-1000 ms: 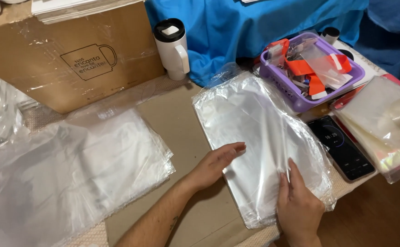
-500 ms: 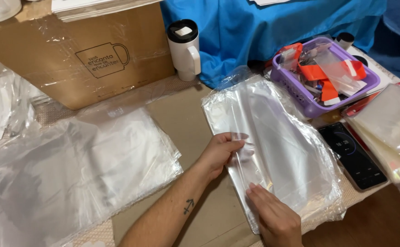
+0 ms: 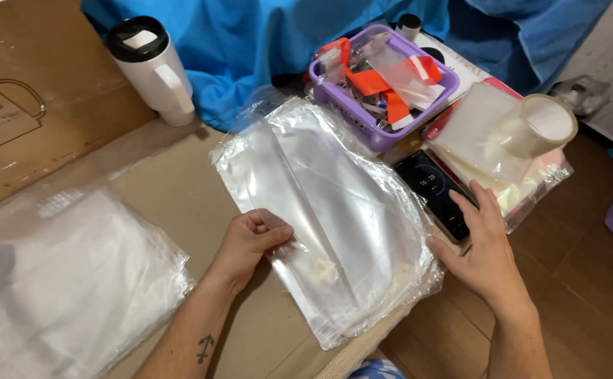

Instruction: Counting and stacking clear plastic sheets or bags on a work surface in a production environment.

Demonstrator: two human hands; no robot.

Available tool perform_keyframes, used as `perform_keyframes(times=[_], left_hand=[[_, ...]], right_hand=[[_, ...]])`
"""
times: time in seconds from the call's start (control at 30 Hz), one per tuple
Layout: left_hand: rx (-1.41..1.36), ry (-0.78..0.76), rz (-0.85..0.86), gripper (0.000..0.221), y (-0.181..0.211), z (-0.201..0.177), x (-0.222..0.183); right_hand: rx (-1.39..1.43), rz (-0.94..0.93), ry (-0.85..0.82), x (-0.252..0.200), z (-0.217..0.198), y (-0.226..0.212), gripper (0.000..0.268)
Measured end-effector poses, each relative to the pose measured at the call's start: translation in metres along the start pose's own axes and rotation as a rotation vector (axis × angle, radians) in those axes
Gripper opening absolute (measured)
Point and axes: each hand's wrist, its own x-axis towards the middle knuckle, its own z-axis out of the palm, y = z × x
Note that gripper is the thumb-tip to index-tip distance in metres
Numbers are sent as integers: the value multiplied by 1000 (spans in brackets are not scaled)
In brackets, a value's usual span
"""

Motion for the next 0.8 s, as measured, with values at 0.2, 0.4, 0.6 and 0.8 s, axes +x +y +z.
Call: perform_keyframes(times=[0.2, 0.4, 0.6, 0.8], left_hand=[[-51, 22, 97, 24, -7, 6, -6], [88, 98, 80, 38, -7, 6, -7], [27, 66, 118, 45, -10, 4, -4], [45, 67, 75, 33, -8, 3, -4]], right_hand=[[-74, -286, -27, 27, -2, 28, 71], [-238, -551, -19, 85, 3, 16, 57], [-431, -605, -112, 117, 21, 18, 53], [-412, -605, -88, 105, 16, 28, 48]])
